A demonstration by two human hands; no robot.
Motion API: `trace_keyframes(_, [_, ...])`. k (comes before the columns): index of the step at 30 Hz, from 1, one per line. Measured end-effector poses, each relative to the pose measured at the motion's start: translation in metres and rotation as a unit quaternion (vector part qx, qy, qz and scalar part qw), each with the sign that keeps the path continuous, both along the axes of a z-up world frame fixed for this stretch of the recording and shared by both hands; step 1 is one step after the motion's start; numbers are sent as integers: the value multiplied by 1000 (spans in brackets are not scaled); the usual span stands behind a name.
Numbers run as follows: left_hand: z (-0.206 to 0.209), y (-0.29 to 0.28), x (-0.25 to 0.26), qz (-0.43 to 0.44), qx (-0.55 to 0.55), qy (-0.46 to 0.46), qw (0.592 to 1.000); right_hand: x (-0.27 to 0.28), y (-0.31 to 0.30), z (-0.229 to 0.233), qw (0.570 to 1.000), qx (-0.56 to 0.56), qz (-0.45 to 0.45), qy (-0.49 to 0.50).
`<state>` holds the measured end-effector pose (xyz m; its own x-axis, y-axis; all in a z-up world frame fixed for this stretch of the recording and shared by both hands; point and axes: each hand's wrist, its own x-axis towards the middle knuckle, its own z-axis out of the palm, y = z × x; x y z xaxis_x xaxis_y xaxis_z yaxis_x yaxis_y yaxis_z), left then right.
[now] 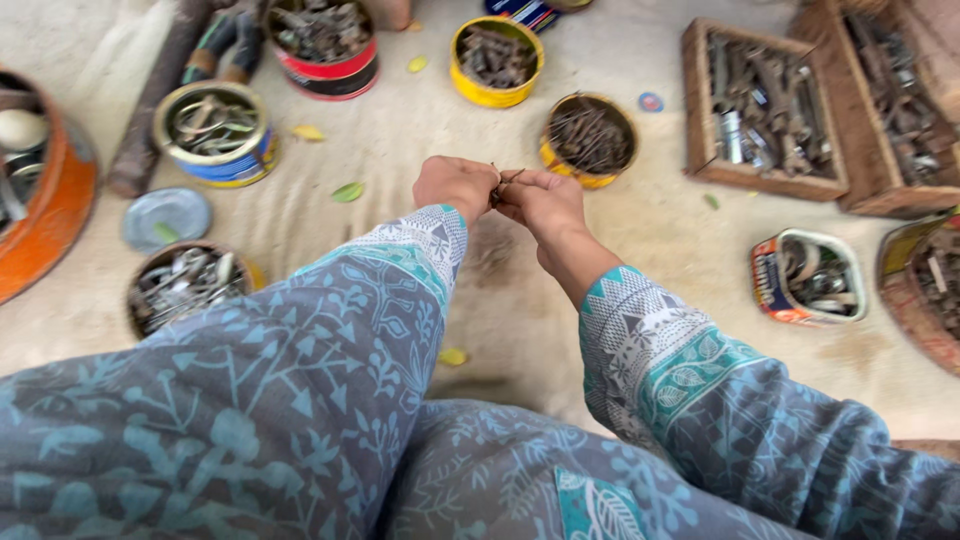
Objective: The person sorts various nails, screws, and bolts into different metal tins and wooden trays on the floor, picking up loose hardware and placing it into containers, and later closing a small blue rectangular tin.
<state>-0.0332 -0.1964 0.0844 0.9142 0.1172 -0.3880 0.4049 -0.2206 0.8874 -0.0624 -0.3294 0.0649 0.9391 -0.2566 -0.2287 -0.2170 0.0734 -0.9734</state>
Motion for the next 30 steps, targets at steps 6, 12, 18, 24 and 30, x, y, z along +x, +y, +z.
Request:
trace_keyframes(6, [8, -111, 62, -34, -19, -49, 998, 41, -95, 24, 997, -35, -70, -29])
trace_keyframes(12, [1, -150, 93, -129, 140, -204, 960, 53, -147, 39, 874, -474, -24, -101])
trace_keyframes(18, [-5, -136, 83, -216, 316, -195, 903, 31, -141, 48, 839, -533, 92, 57])
trace_keyframes(24, [-13, -131, 79, -233, 340, -239, 879, 36, -152, 57, 837, -520, 170, -3])
trace_keyframes(30, [-18, -137, 78, -177, 306, -225, 908, 30, -166, 51, 872, -462, 154, -53])
